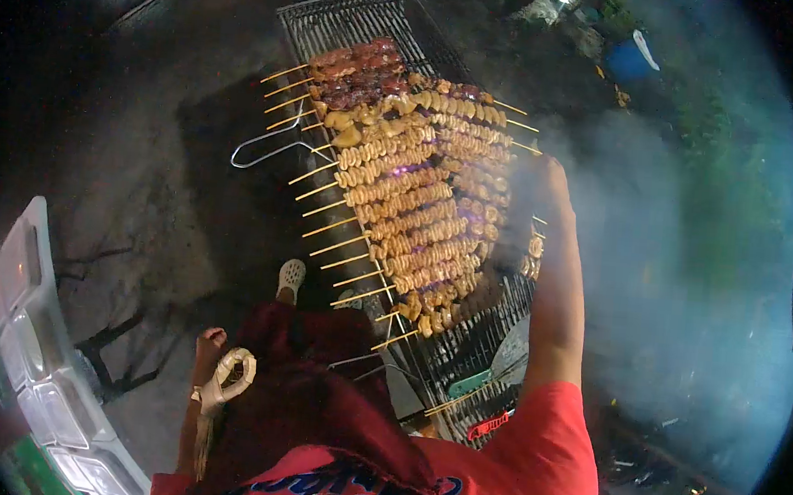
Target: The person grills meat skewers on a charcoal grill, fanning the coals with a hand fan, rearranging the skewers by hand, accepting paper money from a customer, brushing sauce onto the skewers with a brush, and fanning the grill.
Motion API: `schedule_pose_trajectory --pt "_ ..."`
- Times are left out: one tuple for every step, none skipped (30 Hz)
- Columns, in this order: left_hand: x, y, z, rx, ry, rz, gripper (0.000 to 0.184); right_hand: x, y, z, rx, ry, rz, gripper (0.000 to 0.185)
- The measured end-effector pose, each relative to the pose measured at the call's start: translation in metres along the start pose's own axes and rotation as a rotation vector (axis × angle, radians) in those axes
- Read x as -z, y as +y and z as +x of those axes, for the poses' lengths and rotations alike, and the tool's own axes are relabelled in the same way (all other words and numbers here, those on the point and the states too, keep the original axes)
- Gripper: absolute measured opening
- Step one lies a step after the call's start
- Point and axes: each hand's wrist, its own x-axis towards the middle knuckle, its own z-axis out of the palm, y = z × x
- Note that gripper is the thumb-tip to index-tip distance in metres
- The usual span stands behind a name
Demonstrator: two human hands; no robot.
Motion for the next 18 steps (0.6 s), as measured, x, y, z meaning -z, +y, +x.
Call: schedule_pose_trajectory --pt "-0.001 0.0 0.0 0.003 0.009 0.01 0.018 0.002 -0.005 0.0 -0.005 -0.005 0.012 0.02" --pt "-0.001 0.0 -0.001 0.007 0.017 0.021 0.018 0.004 -0.011 0.001 -0.009 -0.009 0.001 0.02" --pt "-0.001 0.0 -0.002 0.015 0.024 0.029 0.018 0.008 -0.017 0.001 -0.063 -0.016 -0.016 0.021" --pt "-0.003 -0.002 -0.003 0.022 0.037 0.037 0.017 0.014 -0.024 0.002 -0.118 -0.024 -0.034 0.021" --pt "-0.003 -0.004 -0.004 0.028 0.048 0.045 0.017 0.019 -0.031 0.001 -0.222 -0.036 -0.057 0.021" --pt "-0.004 -0.004 -0.005 0.03 0.061 0.055 0.017 0.022 -0.038 0.002 -0.325 -0.05 -0.08 0.021" --pt "-0.005 -0.003 -0.006 0.035 0.073 0.061 0.017 0.02 -0.033 0.008 -0.293 -0.017 -0.056 0.022" --pt "-0.005 -0.001 -0.009 0.04 0.091 0.067 0.017 0.017 -0.023 0.015 -0.259 0.017 -0.032 0.022" --pt "-0.007 0.003 -0.011 0.039 0.104 0.075 0.017 0.009 -0.014 0.018 -0.206 0.048 -0.05 0.023" --pt "-0.009 0.008 -0.012 0.038 0.114 0.079 0.017 0.004 -0.01 0.022 -0.154 0.08 -0.07 0.024" --pt "-0.009 0.013 -0.014 0.035 0.126 0.088 0.017 -0.001 -0.007 0.023 -0.08 0.11 -0.13 0.025" --pt "-0.011 0.02 -0.016 0.033 0.138 0.091 0.017 -0.004 -0.007 0.024 -0.007 0.142 -0.19 0.025" --pt "-0.012 0.032 -0.022 0.026 0.152 0.085 0.017 0.002 -0.016 0.024 0.019 0.086 -0.157 0.025" --pt "-0.014 0.045 -0.027 0.023 0.167 0.07 0.017 0.009 -0.024 0.025 0.047 0.032 -0.122 0.025" --pt "-0.018 0.067 -0.04 0.017 0.192 0.025 0.017 0.014 -0.031 0.028 0.077 -0.021 -0.087 0.025" --pt "-0.022 0.089 -0.055 0.015 0.215 -0.019 0.016 0.016 -0.032 0.03 0.138 0.012 -0.107 0.025" --pt "-0.025 0.105 -0.068 0.013 0.238 -0.065 0.016 0.019 -0.028 0.032 0.201 0.046 -0.127 0.024" --pt "-0.022 0.097 -0.064 -0.002 0.205 -0.052 0.017 0.023 -0.021 0.034 0.263 0.079 -0.146 0.023"
